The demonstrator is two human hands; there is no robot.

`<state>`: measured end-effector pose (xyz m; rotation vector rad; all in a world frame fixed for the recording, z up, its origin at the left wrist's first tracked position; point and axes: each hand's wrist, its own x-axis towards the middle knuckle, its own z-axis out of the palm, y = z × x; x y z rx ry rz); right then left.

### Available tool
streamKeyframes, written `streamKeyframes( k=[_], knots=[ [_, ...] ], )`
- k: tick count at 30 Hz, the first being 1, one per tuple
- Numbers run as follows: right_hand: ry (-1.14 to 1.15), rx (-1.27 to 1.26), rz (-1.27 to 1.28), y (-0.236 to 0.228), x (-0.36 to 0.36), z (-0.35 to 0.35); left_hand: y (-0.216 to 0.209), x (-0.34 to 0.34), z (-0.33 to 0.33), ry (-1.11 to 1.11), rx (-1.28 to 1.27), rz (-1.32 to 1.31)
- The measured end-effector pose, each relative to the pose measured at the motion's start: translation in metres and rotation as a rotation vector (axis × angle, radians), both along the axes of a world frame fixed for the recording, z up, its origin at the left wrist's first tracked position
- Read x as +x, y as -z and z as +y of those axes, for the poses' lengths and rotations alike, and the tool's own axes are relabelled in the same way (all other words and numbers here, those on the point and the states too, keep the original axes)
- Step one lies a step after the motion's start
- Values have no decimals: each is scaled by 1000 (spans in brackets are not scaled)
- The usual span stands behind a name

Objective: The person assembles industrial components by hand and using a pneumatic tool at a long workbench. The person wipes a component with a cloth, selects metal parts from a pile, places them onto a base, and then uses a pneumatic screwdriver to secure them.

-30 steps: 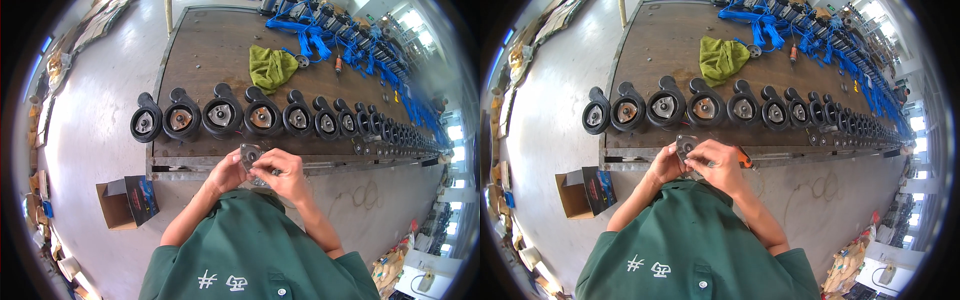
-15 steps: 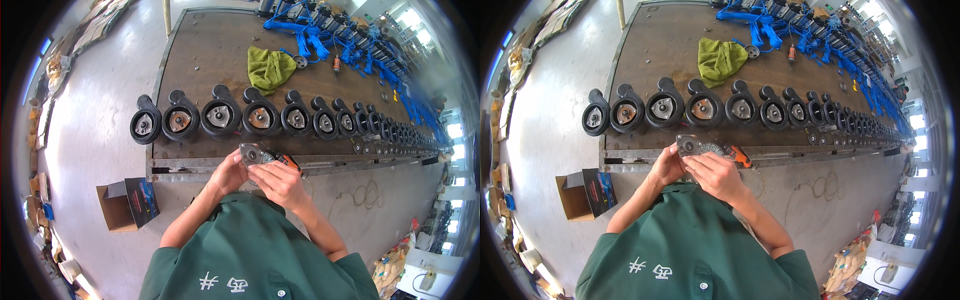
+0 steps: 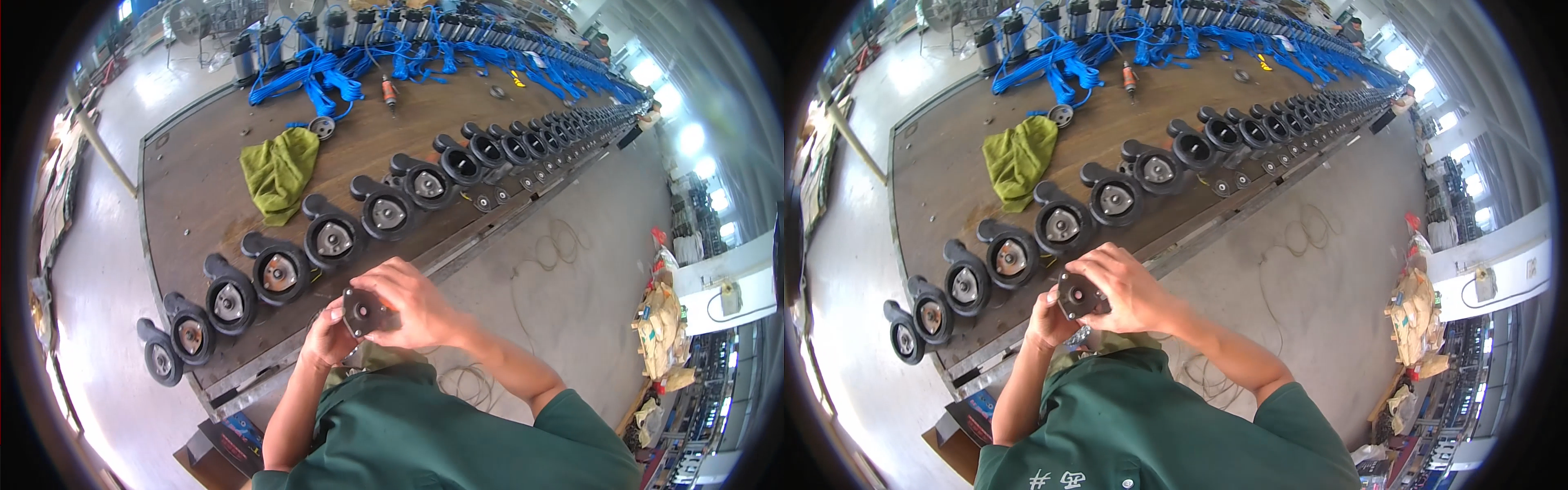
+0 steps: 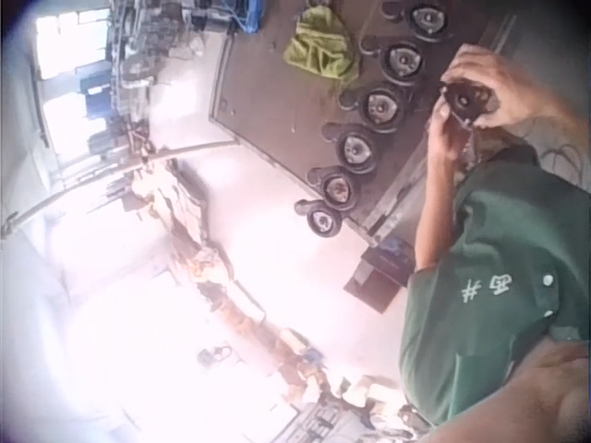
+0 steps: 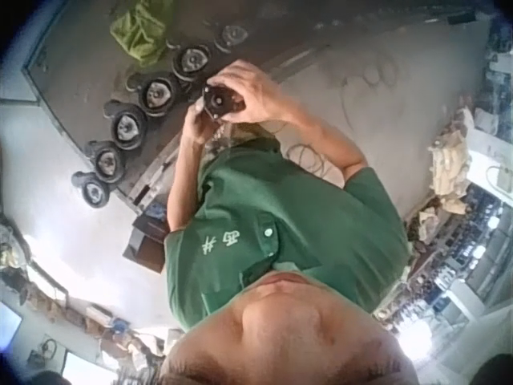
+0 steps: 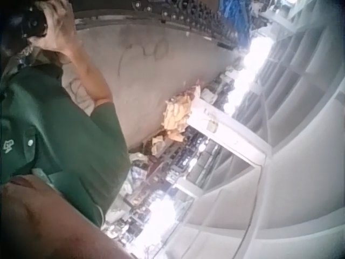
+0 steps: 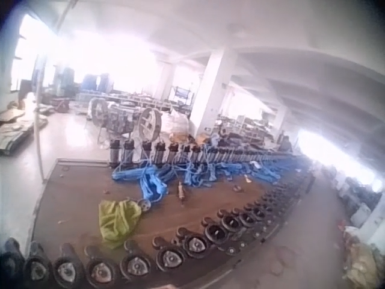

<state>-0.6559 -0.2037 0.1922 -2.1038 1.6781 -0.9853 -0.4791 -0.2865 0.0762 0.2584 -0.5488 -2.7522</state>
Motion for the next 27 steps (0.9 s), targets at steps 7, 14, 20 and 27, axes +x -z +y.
streamKeyframes(
  k=[7, 14, 20, 27],
  knots=[
    [382, -65, 246, 2, -201, -19, 24, -96, 13, -11, -330, -406],
    [480, 52, 364, 73, -355, -75, 76, -108, 40, -172, -1928, -1074],
    [428, 83, 395, 92, -369, -84, 89, -112, 47, 77, -2084, -1219],
    [442, 290, 288, 97, -374, -87, 95, -126, 43, 154, -2161, -1055]
  ],
)
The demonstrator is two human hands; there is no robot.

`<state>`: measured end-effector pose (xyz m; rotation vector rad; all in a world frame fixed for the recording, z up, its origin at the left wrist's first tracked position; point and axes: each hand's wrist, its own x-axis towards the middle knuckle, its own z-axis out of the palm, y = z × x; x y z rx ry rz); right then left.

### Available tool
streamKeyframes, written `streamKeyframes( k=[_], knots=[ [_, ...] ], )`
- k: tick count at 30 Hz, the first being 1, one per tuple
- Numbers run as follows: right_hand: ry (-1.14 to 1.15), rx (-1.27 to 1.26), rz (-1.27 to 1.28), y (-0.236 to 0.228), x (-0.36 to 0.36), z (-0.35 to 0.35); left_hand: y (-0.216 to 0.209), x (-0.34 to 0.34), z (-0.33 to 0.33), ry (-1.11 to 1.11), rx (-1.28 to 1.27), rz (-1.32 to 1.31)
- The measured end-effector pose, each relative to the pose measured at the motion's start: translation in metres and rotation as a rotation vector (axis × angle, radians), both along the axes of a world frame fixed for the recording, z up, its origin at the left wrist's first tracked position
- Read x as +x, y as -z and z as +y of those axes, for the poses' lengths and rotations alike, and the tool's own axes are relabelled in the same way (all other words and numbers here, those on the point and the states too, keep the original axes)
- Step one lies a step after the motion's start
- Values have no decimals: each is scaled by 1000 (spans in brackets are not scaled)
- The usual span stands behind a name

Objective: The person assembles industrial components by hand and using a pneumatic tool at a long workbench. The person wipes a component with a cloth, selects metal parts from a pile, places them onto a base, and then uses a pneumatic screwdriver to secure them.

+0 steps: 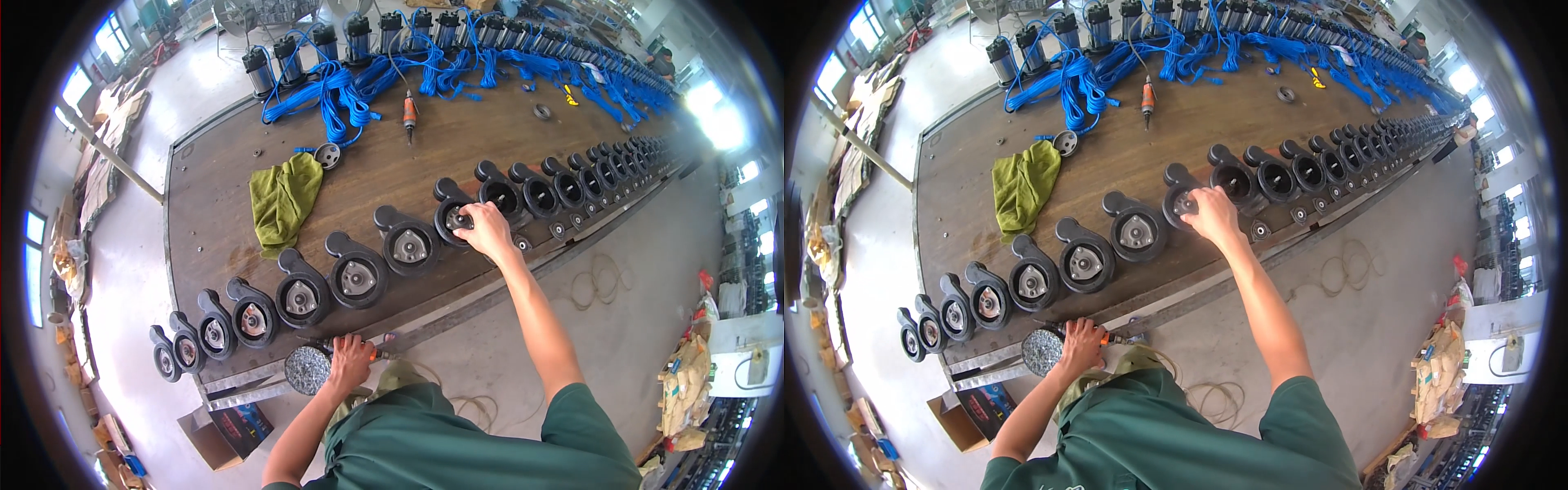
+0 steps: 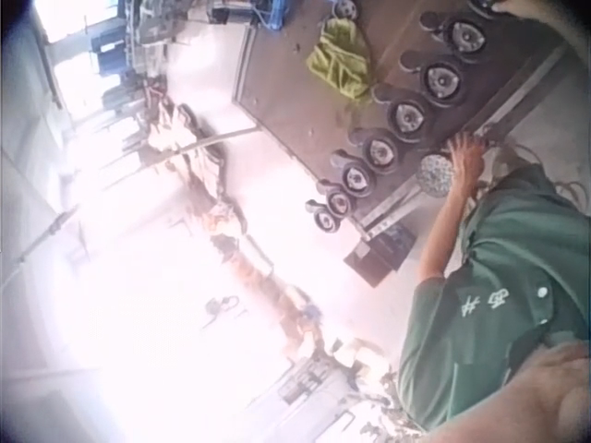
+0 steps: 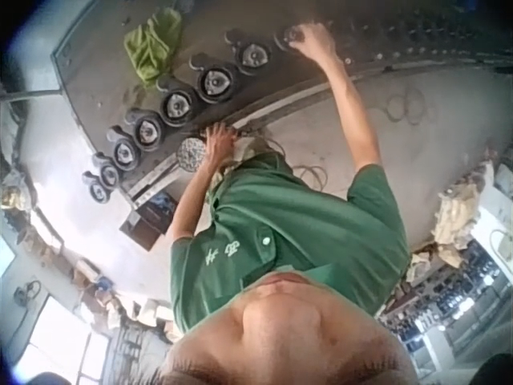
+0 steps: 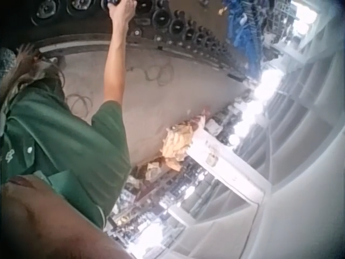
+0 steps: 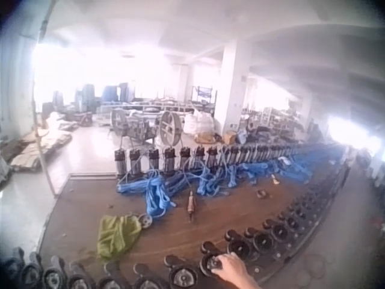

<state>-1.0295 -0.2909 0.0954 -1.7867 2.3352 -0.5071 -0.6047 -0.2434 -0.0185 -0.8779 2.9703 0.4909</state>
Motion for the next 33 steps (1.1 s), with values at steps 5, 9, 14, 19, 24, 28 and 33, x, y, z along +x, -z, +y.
streamKeyframes(
  k=[5, 9, 14, 19, 24, 28, 33],
  knots=[
    [-103, -25, 30, -11, -10, 6, 17, -5, -7, 91, -54, -23],
    [107, -325, -153, -47, 32, 45, 18, 7, -9, 166, -167, -53],
    [181, -181, -709, -40, 152, 139, 41, 13, -26, 224, -127, -33],
    [28, 101, -1153, 39, 293, 209, 18, -16, -14, 216, -171, 99],
    [-70, -276, -776, 149, 339, 214, -81, -23, 17, 213, -74, 472],
    [73, -591, -1125, 113, 405, 190, -138, 27, 45, -53, -272, 673],
    [-11, -973, -1417, 16, 519, 102, -183, 192, 17, -3, -165, 782]
  ],
)
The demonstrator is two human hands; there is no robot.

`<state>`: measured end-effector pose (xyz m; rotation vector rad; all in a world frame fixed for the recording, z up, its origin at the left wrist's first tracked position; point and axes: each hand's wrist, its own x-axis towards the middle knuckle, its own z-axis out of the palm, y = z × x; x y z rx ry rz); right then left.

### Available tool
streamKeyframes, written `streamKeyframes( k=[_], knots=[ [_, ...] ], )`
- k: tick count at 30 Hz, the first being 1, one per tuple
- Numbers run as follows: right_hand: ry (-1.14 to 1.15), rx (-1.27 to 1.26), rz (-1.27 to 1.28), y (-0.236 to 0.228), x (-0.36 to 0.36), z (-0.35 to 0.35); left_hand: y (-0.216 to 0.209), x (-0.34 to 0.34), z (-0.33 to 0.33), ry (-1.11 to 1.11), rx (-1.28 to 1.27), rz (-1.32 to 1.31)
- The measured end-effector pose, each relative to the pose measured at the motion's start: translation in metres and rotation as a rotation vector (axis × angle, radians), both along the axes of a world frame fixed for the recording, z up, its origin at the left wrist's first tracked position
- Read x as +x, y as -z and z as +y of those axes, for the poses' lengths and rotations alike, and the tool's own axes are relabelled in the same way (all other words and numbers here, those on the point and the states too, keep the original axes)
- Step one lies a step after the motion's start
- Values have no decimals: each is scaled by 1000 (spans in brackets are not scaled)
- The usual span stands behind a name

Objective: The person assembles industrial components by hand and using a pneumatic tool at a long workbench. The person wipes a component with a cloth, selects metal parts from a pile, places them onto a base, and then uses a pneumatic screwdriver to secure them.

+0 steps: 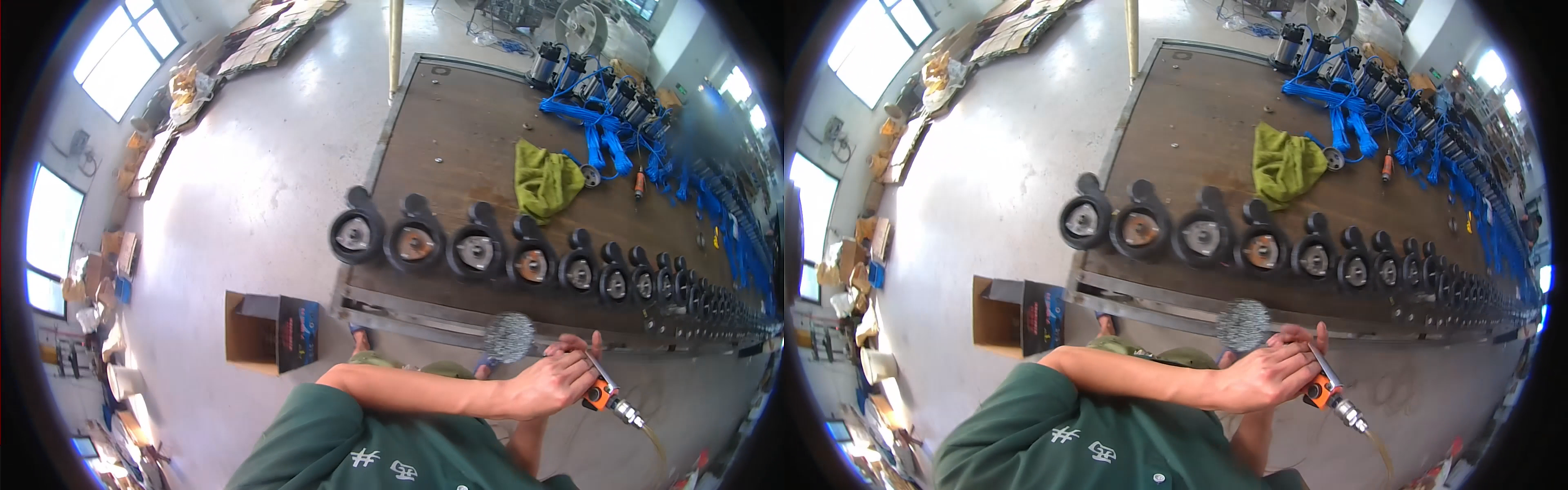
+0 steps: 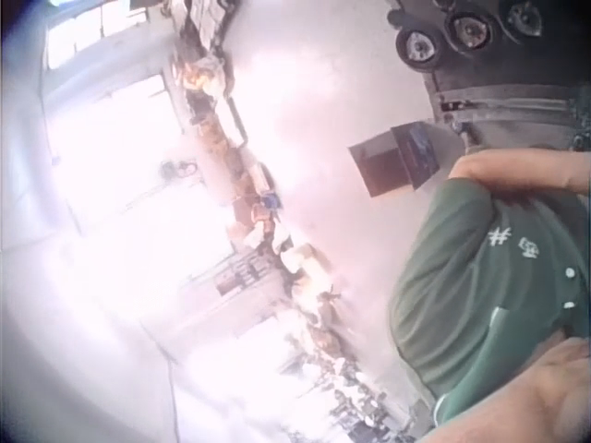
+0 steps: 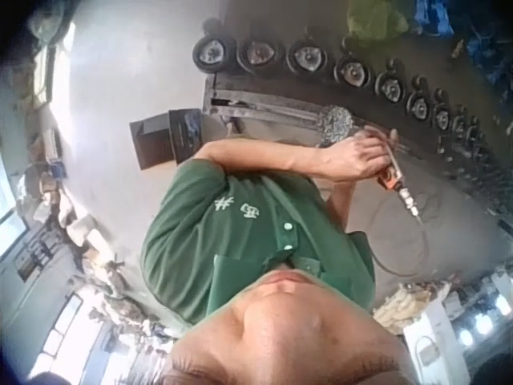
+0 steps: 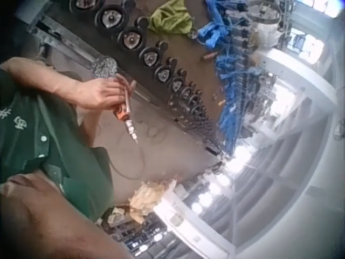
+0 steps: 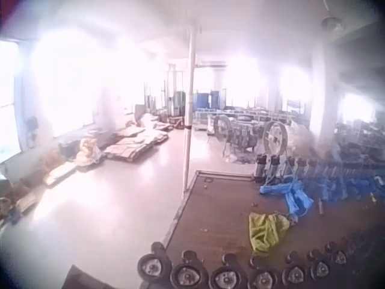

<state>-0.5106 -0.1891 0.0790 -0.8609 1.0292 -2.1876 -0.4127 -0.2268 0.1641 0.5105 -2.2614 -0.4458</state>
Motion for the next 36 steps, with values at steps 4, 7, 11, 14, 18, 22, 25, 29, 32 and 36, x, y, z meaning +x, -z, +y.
streamKeyframes(
  k=[4, 7, 11, 14, 18, 22, 25, 29, 32, 36],
  knots=[
    [91, 133, 603, -38, 109, -43, -41, 193, -81, 21, -8, 226],
    [-136, 106, 1039, -90, 164, -61, 22, 297, -140, -602, 258, -5],
    [-248, 222, 310, -102, 260, -85, 77, 360, -171, -721, 218, -323],
    [-196, 307, 520, -99, 273, -97, 96, 364, -175, -691, 224, -385],
    [-239, 317, 587, -104, 282, -108, 101, 366, -184, -616, 219, -349],
    [-281, 315, 451, -101, 281, -119, 92, 373, -190, -550, 249, -306],
    [-338, 268, 525, -91, 269, -132, 91, 378, -194, -539, 265, -339],
    [-401, 204, 251, -111, 281, -147, 89, 381, -204, -476, 228, -393],
    [-422, 162, 314, -105, 275, -159, 86, 382, -211, -441, 236, -404],
    [-382, 73, 406, -99, 274, -190, 81, 382, -219, -453, 312, -493]
  ],
)
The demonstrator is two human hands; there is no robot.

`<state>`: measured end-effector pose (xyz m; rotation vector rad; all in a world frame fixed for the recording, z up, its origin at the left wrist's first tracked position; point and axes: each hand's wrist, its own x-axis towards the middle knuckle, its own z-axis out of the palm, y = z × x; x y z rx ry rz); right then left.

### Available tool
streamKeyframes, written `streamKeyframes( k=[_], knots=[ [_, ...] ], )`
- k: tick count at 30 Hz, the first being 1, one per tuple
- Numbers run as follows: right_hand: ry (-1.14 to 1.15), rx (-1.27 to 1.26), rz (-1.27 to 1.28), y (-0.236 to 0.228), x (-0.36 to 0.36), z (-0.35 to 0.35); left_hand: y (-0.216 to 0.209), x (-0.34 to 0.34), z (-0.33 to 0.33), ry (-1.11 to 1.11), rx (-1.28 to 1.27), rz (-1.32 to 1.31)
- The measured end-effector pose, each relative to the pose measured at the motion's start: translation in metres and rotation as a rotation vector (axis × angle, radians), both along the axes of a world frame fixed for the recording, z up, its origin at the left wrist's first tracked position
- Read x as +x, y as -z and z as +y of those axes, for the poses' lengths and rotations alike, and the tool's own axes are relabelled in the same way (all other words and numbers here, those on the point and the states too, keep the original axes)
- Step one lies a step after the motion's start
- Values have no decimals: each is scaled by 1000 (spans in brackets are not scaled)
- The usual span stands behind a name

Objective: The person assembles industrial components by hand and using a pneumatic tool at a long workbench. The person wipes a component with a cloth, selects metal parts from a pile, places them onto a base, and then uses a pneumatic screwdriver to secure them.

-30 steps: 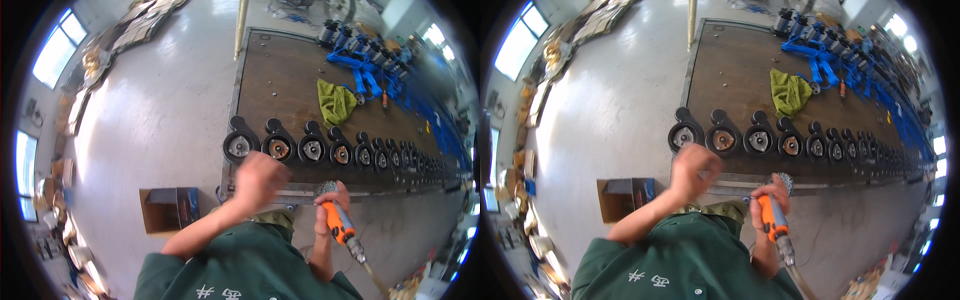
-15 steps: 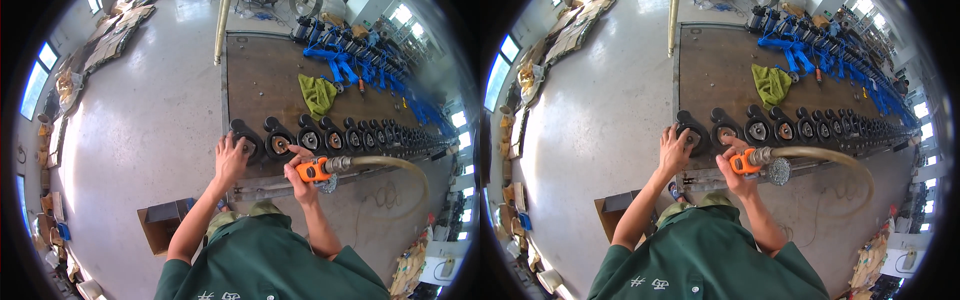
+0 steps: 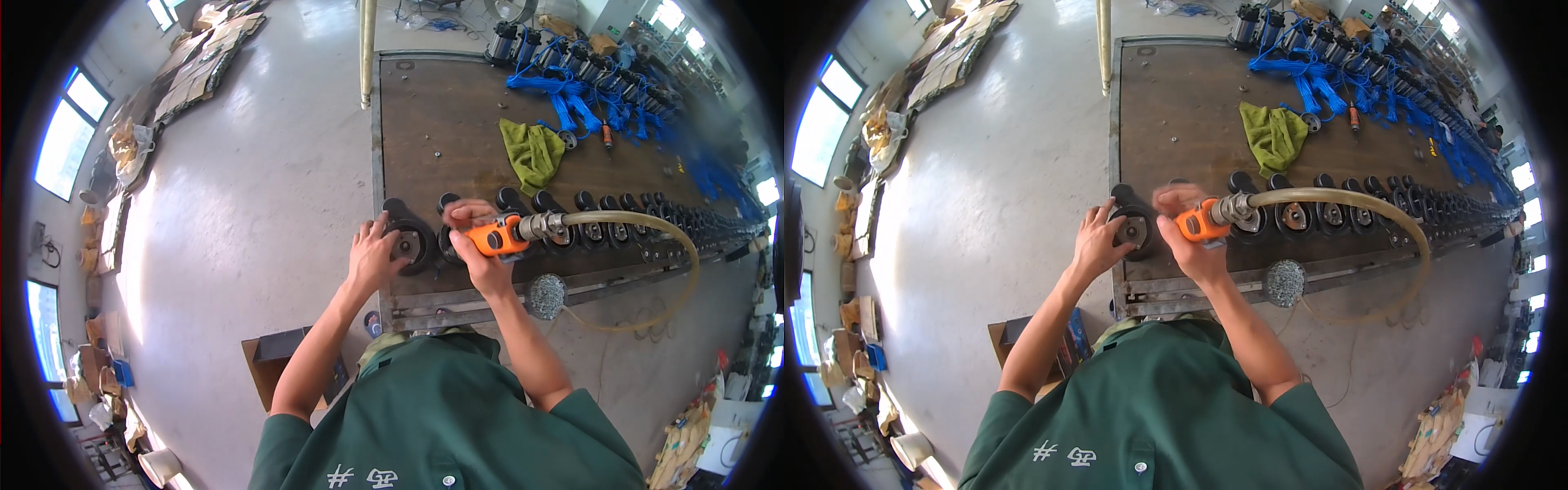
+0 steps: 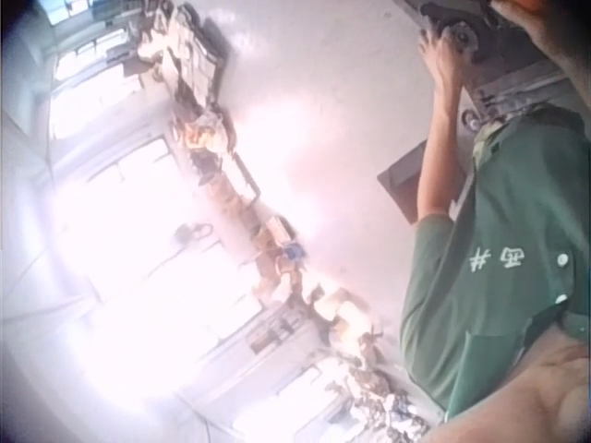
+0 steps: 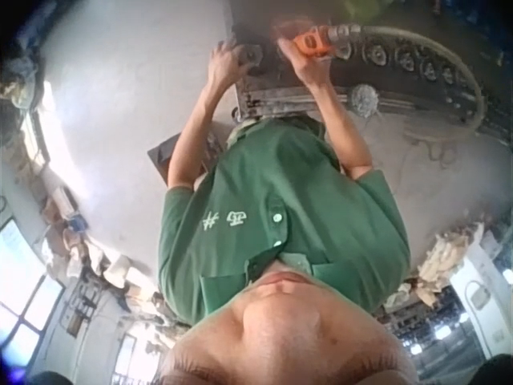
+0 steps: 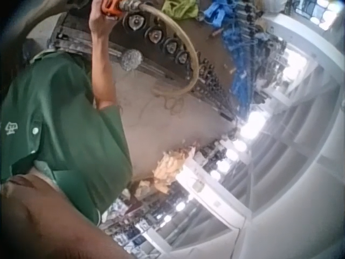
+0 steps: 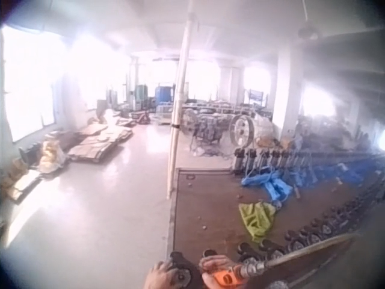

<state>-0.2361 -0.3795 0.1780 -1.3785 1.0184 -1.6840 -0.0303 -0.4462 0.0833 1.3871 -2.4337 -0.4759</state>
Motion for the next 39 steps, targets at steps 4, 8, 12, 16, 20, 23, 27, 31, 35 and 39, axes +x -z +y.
streamKeyframes(
  k=[4, 8, 12, 16, 20, 23, 27, 31, 35, 39],
  knots=[
    [-11, -33, -144, 14, 10, -31, -4, 1, -6, 1, -44, -75],
    [-27, 150, -272, 21, 24, -49, -12, -2, -3, -60, -37, -96],
    [-12, 133, -260, 41, 33, -65, -30, -7, -3, -124, 132, -176],
    [-80, 135, -225, 58, 35, -74, -17, -13, 0, -152, 127, -148],
    [-124, 199, -234, 67, 36, -77, -4, -14, 3, -186, 161, -65],
    [-135, 198, -220, 73, 33, -84, -5, -14, 2, -201, 196, -14],
    [-146, 229, -224, 84, 34, -81, -1, -19, -2, -212, 253, -41],
    [-150, 230, -261, 83, 33, -86, 3, -19, -2, -212, 242, -41],
    [-118, 196, -194, 76, 32, -99, 5, -18, -3, -200, 231, -74],
    [-121, 202, -193, 74, 35, -103, 5, -18, -4, -208, 264, -79]
  ],
)
